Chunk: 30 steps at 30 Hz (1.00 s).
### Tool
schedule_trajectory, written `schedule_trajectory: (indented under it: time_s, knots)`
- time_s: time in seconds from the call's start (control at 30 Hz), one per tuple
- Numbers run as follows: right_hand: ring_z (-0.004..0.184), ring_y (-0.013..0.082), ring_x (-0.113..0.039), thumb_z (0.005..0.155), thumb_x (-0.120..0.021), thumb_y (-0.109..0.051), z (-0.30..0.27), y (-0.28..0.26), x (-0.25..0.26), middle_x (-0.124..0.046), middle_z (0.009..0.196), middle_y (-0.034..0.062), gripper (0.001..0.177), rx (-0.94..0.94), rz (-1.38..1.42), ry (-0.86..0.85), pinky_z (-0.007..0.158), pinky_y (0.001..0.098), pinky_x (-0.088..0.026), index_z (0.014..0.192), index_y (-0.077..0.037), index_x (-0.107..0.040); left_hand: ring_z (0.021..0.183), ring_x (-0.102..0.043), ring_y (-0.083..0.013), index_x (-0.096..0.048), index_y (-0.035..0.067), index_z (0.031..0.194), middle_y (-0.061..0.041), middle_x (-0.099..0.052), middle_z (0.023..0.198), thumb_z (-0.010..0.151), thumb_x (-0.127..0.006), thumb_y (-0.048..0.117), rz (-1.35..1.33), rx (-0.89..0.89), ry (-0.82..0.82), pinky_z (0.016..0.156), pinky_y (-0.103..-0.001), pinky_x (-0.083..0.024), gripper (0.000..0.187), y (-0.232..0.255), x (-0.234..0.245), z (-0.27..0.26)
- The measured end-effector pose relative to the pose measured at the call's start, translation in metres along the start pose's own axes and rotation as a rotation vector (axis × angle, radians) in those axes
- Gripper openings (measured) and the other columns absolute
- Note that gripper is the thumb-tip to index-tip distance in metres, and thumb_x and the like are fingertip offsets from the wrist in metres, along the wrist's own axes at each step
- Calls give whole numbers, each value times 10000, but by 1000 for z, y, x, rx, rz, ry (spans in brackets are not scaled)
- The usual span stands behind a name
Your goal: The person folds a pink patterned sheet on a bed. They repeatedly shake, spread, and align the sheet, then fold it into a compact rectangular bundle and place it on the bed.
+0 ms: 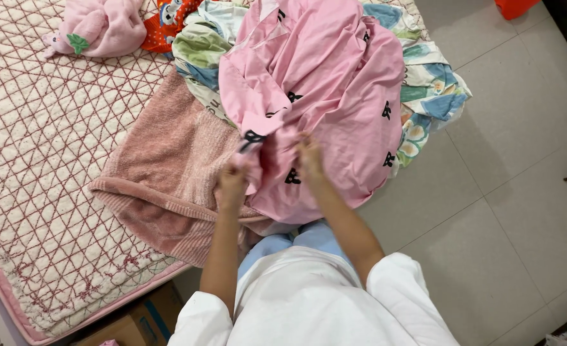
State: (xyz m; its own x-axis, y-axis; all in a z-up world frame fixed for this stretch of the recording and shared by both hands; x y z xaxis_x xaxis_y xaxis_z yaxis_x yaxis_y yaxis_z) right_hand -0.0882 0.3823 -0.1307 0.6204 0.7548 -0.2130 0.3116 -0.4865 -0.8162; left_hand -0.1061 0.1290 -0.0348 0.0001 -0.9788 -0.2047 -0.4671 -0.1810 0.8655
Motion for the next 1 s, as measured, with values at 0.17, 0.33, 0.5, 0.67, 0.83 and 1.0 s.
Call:
schedule_trajectory:
  time_s: [0.17,0.33,0.5,0.67,0.83,1.0]
  knots:
    - [684,95,-545,985,-519,67,107,-166,186,-595,901,21,194,640,132,218,570,260,-503,1089,-90,-563,868,-724,-158,-627,24,1107,-115,-688,1041,1002,-586,293,-510,-85,805,737,-253,-659,291,68,182,-1]
    - [785,147,-537,934,-483,184,41,-328,334,-557,962,72,241,978,390,378,704,318,-543,1043,-24,-538,933,-741,-204,-587,24,1186,-118,-671,1127,961,-648,211,-412,-152,1049,797,-307,-617,298,27,302,1]
    - [802,81,-506,866,-459,201,33,-298,313,-553,975,-2,342,947,-43,419,690,234,-472,1024,-71,-593,1154,-589,-279,-472,-46,1335,-198,-552,1313,972,-719,232,53,-129,911,1001,-382,-483,520,-43,291,53]
    - [693,31,-454,956,-595,152,31,-234,257,-566,892,-44,269,726,-133,302,575,190,-360,997,-111,-634,1274,-516,-325,-388,-97,1477,-237,-494,1435,907,-812,270,523,-481,422,1111,-435,-433,799,-74,147,91]
    - [769,37,-505,822,-506,196,-4,-235,232,-587,912,-51,372,603,-104,20,668,186,-407,1002,-108,-623,1094,-684,-269,-560,-8,1378,-165,-685,1215,837,-849,192,626,-488,-247,892,-373,-577,645,-103,-70,35]
    - [857,64,-562,771,-447,188,-33,-225,269,-614,932,-31,384,586,-88,-172,802,210,-465,969,-92,-619,1093,-678,-317,-436,0,1490,-200,-669,1240,775,-894,188,608,-714,-649,947,-400,-544,870,-65,-266,-77]
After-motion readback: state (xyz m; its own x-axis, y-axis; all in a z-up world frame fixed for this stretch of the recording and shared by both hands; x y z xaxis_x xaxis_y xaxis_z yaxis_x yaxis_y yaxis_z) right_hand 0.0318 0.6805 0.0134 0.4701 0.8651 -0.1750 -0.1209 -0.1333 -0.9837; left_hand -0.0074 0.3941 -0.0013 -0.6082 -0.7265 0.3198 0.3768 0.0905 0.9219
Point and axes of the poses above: each hand's wrist, its own z-axis towards the middle knuckle, its own x-axis out of the back of the hand, y = z × x, the point moved 7 cm from there along z, towards the middle knuckle
